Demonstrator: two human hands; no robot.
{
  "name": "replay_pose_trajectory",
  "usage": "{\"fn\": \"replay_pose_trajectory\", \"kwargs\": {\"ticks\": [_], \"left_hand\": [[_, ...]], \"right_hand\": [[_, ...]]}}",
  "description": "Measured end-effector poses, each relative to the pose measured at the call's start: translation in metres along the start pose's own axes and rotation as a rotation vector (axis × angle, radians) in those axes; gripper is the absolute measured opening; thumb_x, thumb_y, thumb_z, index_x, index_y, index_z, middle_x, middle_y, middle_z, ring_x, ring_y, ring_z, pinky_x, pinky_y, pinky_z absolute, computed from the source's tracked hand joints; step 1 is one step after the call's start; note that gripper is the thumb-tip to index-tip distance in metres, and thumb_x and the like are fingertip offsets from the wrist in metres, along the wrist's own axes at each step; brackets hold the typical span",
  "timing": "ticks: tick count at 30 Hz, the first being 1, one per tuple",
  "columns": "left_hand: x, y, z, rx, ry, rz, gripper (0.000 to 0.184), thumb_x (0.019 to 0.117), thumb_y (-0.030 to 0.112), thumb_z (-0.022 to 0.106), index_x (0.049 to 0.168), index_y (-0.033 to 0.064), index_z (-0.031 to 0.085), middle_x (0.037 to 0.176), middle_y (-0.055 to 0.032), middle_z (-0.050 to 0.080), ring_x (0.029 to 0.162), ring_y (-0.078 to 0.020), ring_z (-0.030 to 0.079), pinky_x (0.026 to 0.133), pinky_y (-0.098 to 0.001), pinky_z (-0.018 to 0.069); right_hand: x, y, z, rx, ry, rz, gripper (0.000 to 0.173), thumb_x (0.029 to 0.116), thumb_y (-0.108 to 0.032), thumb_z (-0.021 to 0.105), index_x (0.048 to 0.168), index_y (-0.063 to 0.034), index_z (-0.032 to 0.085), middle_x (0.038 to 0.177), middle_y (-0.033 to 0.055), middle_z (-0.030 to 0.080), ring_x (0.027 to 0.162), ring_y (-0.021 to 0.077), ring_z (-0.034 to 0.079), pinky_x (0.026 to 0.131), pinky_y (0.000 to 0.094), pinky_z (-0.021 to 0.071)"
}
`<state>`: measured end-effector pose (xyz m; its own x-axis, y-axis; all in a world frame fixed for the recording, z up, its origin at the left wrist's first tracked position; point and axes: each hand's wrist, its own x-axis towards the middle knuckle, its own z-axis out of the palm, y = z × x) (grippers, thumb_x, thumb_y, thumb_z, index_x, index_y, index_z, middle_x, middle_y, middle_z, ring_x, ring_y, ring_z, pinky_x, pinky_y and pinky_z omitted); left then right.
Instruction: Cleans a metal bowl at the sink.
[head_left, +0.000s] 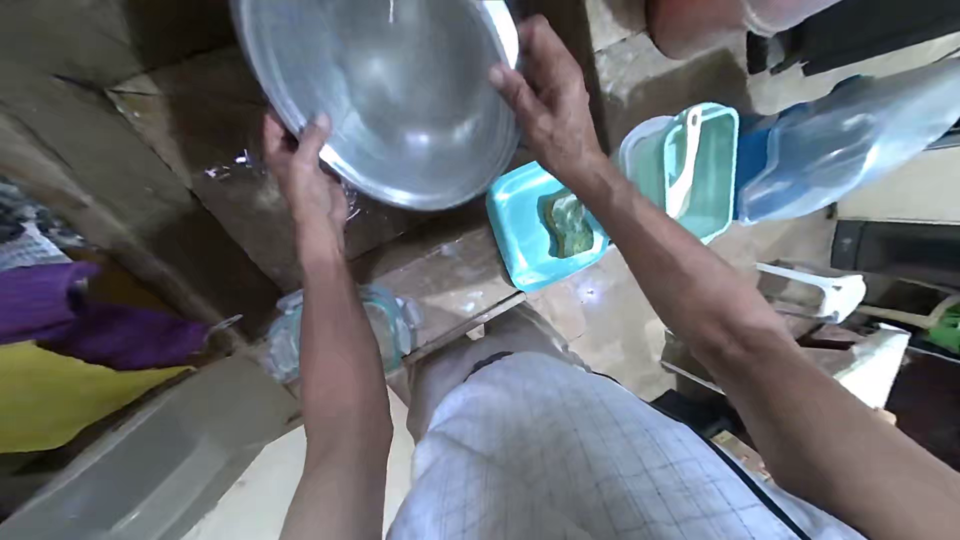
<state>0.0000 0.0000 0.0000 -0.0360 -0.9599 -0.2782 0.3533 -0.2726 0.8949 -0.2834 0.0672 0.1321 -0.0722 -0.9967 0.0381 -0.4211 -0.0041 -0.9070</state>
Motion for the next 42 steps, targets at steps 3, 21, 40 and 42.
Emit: {"fn": "replay_pose_trajectory", "kwargs": {"ticks": [3,21,40,42], "left_hand": [[-0.025,0.015,-0.007,0.015,0.019,0.055,0.052,0.0882,0.001,0.067,0.136,0.0008,0.045,0.122,-0.0154,0.063,0.11,-0.0293,0.067,0.092,-0.0503,0.0605],[-0.027,0.053,-0.033,0.497,0.336,0.019,0.022,0.0757,0.001,0.065,0.098,0.0053,0.064,0.089,-0.0055,0.065,0.082,-0.0151,0.067,0.073,-0.0368,0.0593],[-0.084,0.109,0.011,0.61,0.159,0.551,0.013,0.0836,0.003,0.073,0.095,-0.0037,0.072,0.122,-0.0172,0.071,0.123,-0.0212,0.065,0.107,-0.0331,0.0524],[-0.082,0.104,0.016,0.588,0.16,0.623,0.008,0.0809,-0.002,0.072,0.088,-0.0057,0.071,0.122,-0.0211,0.071,0.128,-0.0278,0.063,0.112,-0.0361,0.0483]], "right_hand": [[-0.008,0.012,0.013,0.179,0.005,0.231,0.027,0.1065,-0.019,0.055,0.122,0.0031,0.056,0.096,0.0109,0.07,0.084,0.0184,0.072,0.077,0.0379,0.0637],[-0.168,0.061,-0.035,-0.79,-0.219,0.47,0.072,0.077,-0.001,0.082,0.143,-0.0196,0.06,0.145,0.0287,0.047,0.108,0.0541,0.061,0.076,0.0704,0.0543],[-0.026,0.021,0.156,-0.651,-0.571,-0.178,0.046,0.101,-0.012,0.051,0.146,-0.0035,0.055,0.149,0.0174,0.055,0.139,0.0354,0.05,0.12,0.054,0.0327],[-0.044,-0.012,0.186,-0.063,-0.498,0.042,0.048,0.1047,-0.015,0.044,0.151,-0.004,0.049,0.148,0.0158,0.057,0.132,0.0257,0.058,0.112,0.0444,0.0447]]}}
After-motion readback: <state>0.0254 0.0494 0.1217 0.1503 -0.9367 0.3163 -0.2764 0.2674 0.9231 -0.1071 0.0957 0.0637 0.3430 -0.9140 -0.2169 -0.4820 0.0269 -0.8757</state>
